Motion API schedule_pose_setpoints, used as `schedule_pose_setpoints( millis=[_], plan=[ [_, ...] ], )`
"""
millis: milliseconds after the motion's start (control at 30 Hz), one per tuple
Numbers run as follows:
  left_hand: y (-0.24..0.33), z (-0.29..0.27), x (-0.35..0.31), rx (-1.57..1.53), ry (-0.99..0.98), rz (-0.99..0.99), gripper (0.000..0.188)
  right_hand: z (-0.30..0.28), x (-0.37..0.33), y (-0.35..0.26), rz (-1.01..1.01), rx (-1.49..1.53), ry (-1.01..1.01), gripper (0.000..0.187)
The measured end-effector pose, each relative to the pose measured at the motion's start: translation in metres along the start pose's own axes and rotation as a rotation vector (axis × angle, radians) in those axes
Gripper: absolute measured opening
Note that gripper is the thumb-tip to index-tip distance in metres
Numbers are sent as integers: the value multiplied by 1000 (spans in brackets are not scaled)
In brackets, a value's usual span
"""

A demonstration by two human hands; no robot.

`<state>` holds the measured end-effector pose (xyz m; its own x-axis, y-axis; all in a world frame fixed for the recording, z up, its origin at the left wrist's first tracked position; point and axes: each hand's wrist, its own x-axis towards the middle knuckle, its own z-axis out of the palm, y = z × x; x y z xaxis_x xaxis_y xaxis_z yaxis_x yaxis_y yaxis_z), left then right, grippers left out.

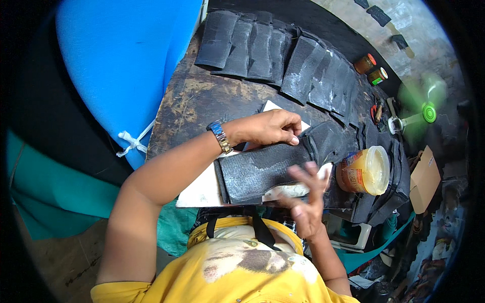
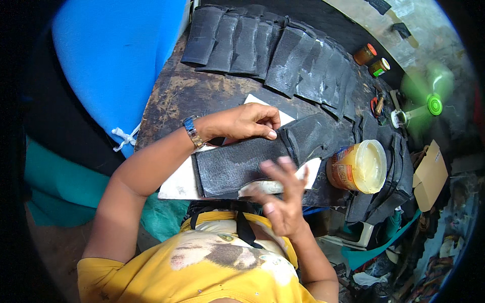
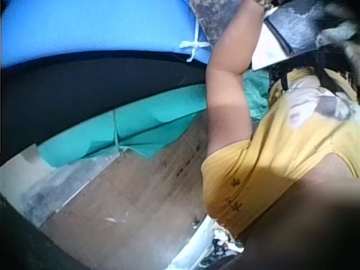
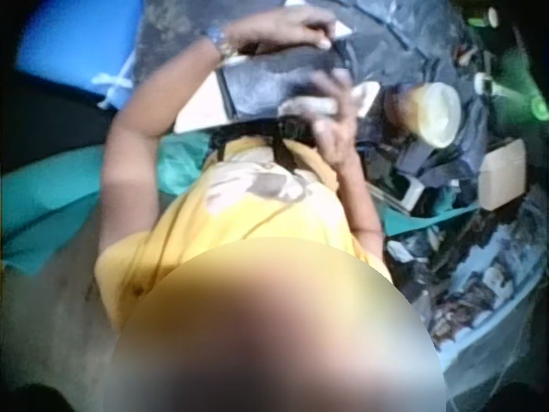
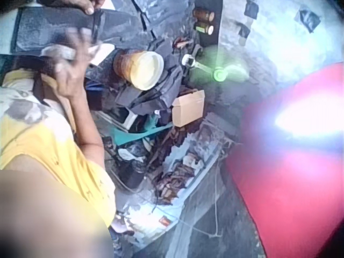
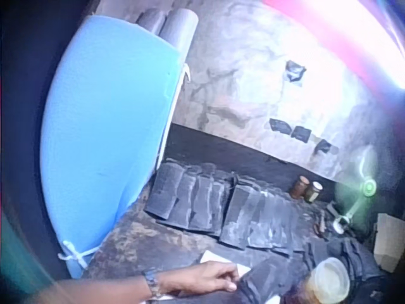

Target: The person repeatedly picks up black rubber pieces, applies a white paste from a container onto their surfaces, and places them back on the table. The process is repeated for multiple pieces in a consistent sequence.

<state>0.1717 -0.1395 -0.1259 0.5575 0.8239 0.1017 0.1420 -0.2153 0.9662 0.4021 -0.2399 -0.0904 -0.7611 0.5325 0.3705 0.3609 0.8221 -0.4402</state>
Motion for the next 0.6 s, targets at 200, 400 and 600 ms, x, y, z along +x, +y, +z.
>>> schedule_pose_setpoints(
  millis=[200,400,600],
  plan=[
    [0,4,0,71,35,-17,24,49,-7,-9,205,-524,-117,48],
    [4,2,0,7,21,-71,21,16,-40,15,-99,-2,-27,40],
    [20,17,2,202,111,-191,45,14,-47,46,323,-14,528,45]
  ],
)
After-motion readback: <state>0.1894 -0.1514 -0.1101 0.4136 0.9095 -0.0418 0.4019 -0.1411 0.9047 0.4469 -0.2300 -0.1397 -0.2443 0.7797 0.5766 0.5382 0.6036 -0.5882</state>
